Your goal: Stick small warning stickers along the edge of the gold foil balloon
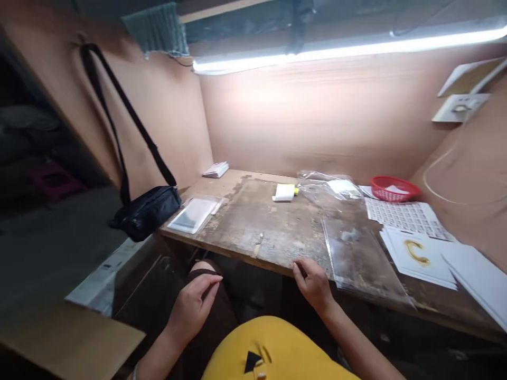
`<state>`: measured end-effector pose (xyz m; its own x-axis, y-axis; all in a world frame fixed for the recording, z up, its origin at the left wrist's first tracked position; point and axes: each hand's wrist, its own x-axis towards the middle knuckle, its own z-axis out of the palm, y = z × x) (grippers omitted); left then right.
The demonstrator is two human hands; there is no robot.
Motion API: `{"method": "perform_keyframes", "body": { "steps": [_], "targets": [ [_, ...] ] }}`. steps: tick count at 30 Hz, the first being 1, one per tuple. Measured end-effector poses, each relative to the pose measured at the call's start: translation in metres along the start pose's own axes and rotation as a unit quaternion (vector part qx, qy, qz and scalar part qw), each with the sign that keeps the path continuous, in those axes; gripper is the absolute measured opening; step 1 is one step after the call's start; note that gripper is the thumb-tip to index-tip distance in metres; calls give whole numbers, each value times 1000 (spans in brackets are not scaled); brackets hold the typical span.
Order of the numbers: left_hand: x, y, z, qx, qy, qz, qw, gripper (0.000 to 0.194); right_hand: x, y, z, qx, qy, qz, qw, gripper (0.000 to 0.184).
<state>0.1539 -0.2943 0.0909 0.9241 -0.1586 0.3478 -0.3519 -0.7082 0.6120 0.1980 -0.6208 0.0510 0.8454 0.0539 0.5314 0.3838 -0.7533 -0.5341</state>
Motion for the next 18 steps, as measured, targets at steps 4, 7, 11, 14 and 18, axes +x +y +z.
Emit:
{"method": "perform_keyframes", "body": {
  "steps": [4, 7, 11, 14, 18],
  "targets": [
    [51, 16, 26, -54, -59, 39, 996, 21, 0, 6, 5, 22, 20, 24, 999, 21],
    [89, 23, 56, -89, -92, 50, 990, 24, 0, 6, 3, 34, 19, 41, 998, 20],
    [151, 30, 98, -100, -118, 50, 987, 21, 2, 3, -5, 60, -3, 63, 996, 20],
    [196, 34, 126, -80, -115, 42, 989, 20, 5, 4, -16, 120, -67, 98, 986, 21],
    [235, 37, 152, -47, -110, 34, 992, 27, 10, 12, -37, 210, -175, 150, 950, 27]
  ]
}}
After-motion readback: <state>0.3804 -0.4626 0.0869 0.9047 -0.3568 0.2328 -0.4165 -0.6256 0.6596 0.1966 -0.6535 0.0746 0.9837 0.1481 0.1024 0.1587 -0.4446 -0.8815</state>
